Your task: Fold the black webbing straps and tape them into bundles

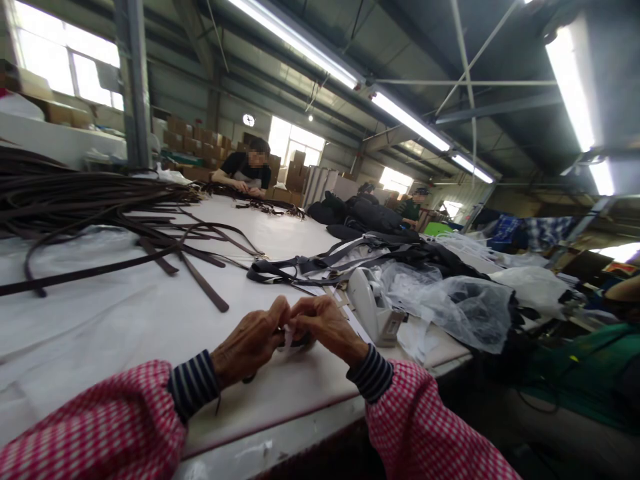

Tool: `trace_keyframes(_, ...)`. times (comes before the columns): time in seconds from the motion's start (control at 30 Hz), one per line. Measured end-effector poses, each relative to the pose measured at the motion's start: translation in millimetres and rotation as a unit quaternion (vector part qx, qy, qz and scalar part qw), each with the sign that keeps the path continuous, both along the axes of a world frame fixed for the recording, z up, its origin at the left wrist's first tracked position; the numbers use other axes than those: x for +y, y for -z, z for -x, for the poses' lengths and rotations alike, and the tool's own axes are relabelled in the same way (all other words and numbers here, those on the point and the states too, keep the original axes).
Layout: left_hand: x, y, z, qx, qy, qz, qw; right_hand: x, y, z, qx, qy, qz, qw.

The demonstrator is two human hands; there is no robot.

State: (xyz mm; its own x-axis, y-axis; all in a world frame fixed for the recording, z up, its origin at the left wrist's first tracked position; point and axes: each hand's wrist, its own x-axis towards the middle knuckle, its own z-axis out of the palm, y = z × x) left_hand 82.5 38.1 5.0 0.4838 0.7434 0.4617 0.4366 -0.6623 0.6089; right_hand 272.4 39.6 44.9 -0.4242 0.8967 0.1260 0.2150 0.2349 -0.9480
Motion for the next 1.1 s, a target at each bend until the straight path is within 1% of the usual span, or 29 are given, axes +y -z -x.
trace_keyframes(0.1,-3,-12.7,1,-0.053,-0.01,0.082,0.995,-2,-0.4,2,-0.048,0.017,-0.11,0.993)
trace_keyframes(0.2,-3,-18.1,2,-0.119,0.007,0.152,0.981,-4,-2.4,4,-0.13,0.042,-0.249,0.959)
trace_keyframes(0.23,-1,-17.9,3,-0.14,0.016,0.173,0.975,-4,-2.4,5,-0.15,0.051,-0.279,0.947)
trace_keyframes(0.27,0,-17.0,3,-0.159,0.024,0.196,0.967,-3,-1.8,7,-0.164,0.058,-0.293,0.94)
trace_keyframes(0.37,5,-14.1,2,-0.196,0.038,0.253,0.947,0,2.9,12,-0.182,0.073,-0.289,0.937)
trace_keyframes(0.43,7,-13.8,1,-0.216,0.038,0.273,0.937,1,7.6,15,-0.183,0.089,-0.294,0.934)
trace_keyframes(0.5,7,-14.3,-1,-0.233,0.035,0.282,0.93,0,12.9,19,-0.185,0.117,-0.313,0.924)
trace_keyframes(0.57,5,-14.4,-2,-0.244,0.034,0.283,0.927,-3,18.7,22,-0.178,0.16,-0.33,0.913)
trace_keyframes(0.67,4,-12.6,-2,-0.257,0.041,0.279,0.924,-9,27.4,27,-0.145,0.21,-0.319,0.913)
trace_keyframes(0.73,5,-10.8,-1,-0.257,0.031,0.272,0.927,-14,31.3,29,-0.13,0.211,-0.302,0.921)
trace_keyframes(0.83,9,-8.8,1,-0.251,-0.009,0.263,0.931,-24,32.5,30,-0.132,0.183,-0.292,0.929)
trace_keyframes(0.9,12,-8.4,3,-0.256,-0.027,0.27,0.928,-30,31.7,31,-0.145,0.16,-0.297,0.93)
trace_keyframes(1.0,14,-8.7,4,-0.271,-0.021,0.287,0.918,-34,31.8,31,-0.168,0.141,-0.313,0.924)
trace_keyframes(1.1,14,-9.9,3,-0.276,-0.015,0.284,0.918,-32,35.4,32,-0.168,0.169,-0.326,0.915)
